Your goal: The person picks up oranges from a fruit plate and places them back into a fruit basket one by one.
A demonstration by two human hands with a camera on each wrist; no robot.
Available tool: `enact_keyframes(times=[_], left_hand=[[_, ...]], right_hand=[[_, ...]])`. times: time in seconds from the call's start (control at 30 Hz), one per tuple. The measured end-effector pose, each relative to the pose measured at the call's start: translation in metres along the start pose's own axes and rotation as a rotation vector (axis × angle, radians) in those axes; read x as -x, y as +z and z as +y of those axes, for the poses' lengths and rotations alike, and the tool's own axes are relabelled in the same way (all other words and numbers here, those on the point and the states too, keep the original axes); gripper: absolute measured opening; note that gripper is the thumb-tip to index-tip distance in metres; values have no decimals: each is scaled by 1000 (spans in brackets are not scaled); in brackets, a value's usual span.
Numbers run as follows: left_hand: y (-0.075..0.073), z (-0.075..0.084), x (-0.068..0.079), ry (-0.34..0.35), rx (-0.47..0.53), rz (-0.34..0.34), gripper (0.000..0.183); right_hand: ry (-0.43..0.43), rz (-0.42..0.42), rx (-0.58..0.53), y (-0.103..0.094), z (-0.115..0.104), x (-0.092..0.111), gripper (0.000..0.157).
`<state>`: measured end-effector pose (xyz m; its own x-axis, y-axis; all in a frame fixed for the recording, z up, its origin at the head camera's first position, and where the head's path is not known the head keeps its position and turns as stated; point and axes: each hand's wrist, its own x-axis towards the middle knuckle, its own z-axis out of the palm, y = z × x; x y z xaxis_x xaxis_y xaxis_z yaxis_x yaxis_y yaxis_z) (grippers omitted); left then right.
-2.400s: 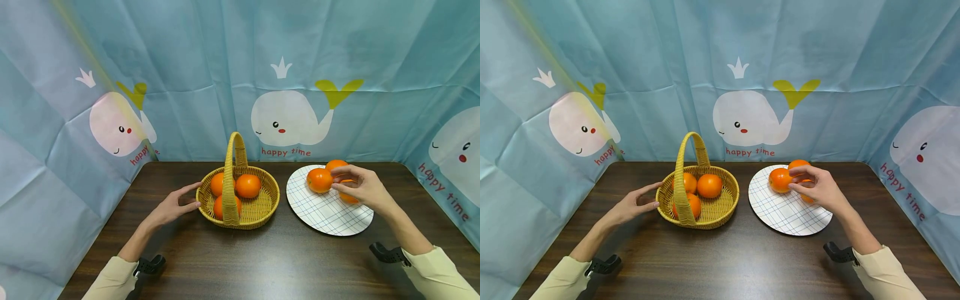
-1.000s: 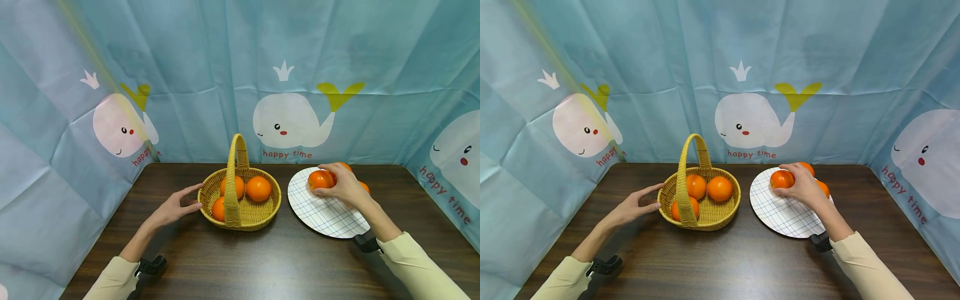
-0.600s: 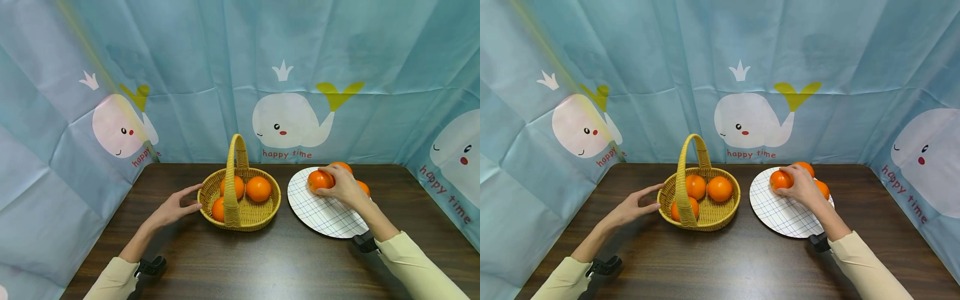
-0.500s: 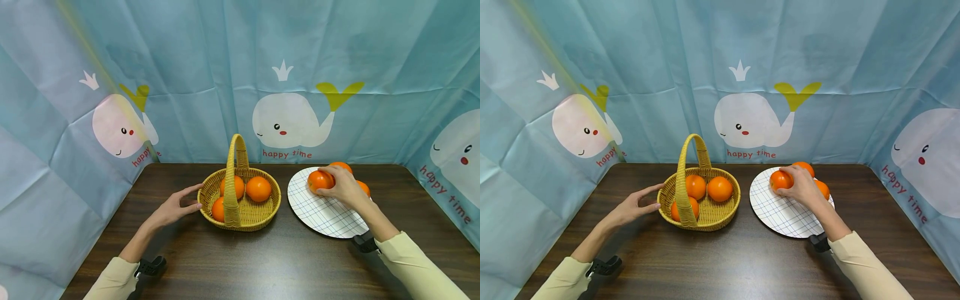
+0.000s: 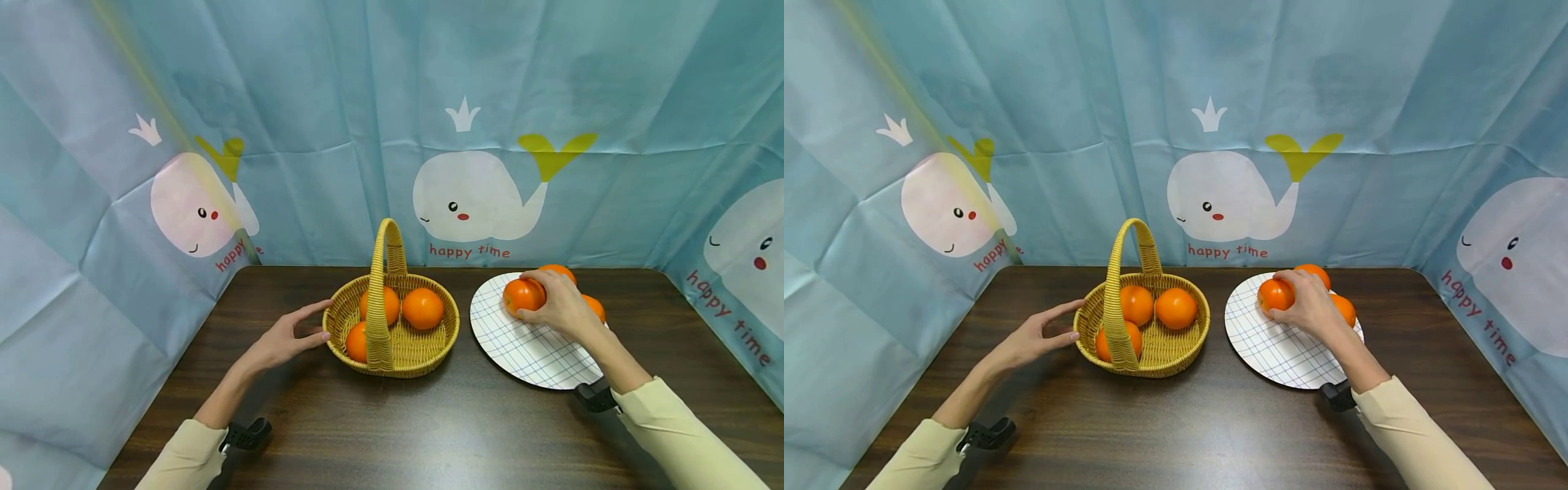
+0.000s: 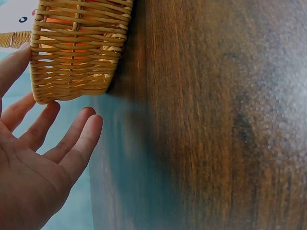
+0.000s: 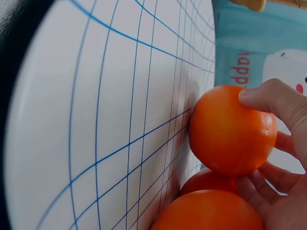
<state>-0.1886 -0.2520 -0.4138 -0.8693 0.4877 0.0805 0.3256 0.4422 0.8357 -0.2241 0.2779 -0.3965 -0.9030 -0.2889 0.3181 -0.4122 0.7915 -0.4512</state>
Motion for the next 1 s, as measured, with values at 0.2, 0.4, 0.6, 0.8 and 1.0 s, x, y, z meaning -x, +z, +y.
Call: enact_keyframes(times=[0.2,0.4,0.6,0.8,1.0], left_hand=[[0,-2,0,1,3,-5,63],[0,-3,0,-2,5,0,63],[0,-4,1,-3,7,7,63],[0,-4,1,-1,8,8,62],[0,-4,0,2,8,6,62]], right_hand=[[-12,20,-8,0,0,0,62],[1,42,-57,-4,-3,2,61],[35,58,-141,-10,-5,7,61],[38,56,-180,-14,-7,7,62],[-5,66,-251,-15,-13,4,60]])
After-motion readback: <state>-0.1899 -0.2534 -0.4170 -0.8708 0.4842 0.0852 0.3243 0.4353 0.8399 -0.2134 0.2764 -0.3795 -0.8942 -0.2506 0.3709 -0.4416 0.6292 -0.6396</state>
